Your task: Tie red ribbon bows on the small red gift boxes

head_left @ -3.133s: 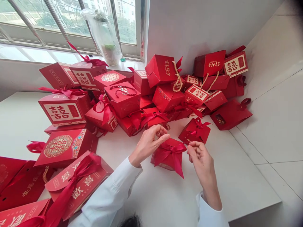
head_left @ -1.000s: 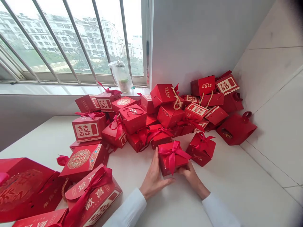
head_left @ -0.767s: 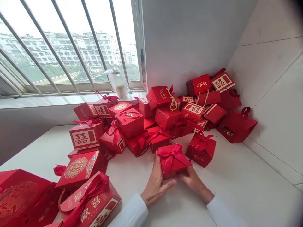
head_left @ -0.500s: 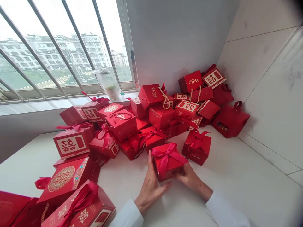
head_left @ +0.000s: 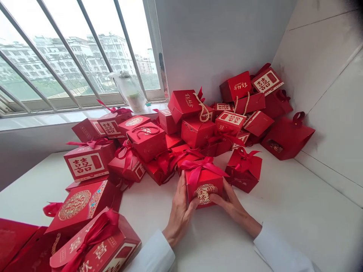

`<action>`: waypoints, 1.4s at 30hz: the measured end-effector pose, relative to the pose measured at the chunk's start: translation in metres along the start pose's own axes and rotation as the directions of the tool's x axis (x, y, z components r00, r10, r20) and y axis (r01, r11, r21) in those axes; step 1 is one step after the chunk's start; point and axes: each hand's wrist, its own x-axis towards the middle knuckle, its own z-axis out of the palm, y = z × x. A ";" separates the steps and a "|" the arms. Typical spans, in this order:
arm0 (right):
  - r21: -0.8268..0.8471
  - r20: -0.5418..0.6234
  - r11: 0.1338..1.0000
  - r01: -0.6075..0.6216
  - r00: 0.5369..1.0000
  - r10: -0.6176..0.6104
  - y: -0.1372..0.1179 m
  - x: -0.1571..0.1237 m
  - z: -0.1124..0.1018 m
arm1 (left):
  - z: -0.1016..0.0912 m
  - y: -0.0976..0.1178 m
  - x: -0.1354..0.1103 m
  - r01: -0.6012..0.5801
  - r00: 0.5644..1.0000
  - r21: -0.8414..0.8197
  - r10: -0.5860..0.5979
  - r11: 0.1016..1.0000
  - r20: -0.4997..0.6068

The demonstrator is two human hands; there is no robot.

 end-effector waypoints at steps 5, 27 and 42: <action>-0.024 0.113 0.996 0.092 0.990 -0.088 0.004 -0.003 0.003 | 0.000 0.002 -0.002 -0.025 1.000 -0.020 0.025 0.999 -0.016; 0.267 0.122 0.962 -0.064 0.992 0.032 0.003 -0.015 0.023 | 0.011 0.002 -0.010 -0.197 0.880 0.375 0.332 0.906 -0.339; 0.090 -0.041 0.996 0.010 0.999 -0.006 -0.004 -0.017 0.012 | -0.003 0.001 -0.017 -0.253 0.945 0.055 0.259 0.966 -0.198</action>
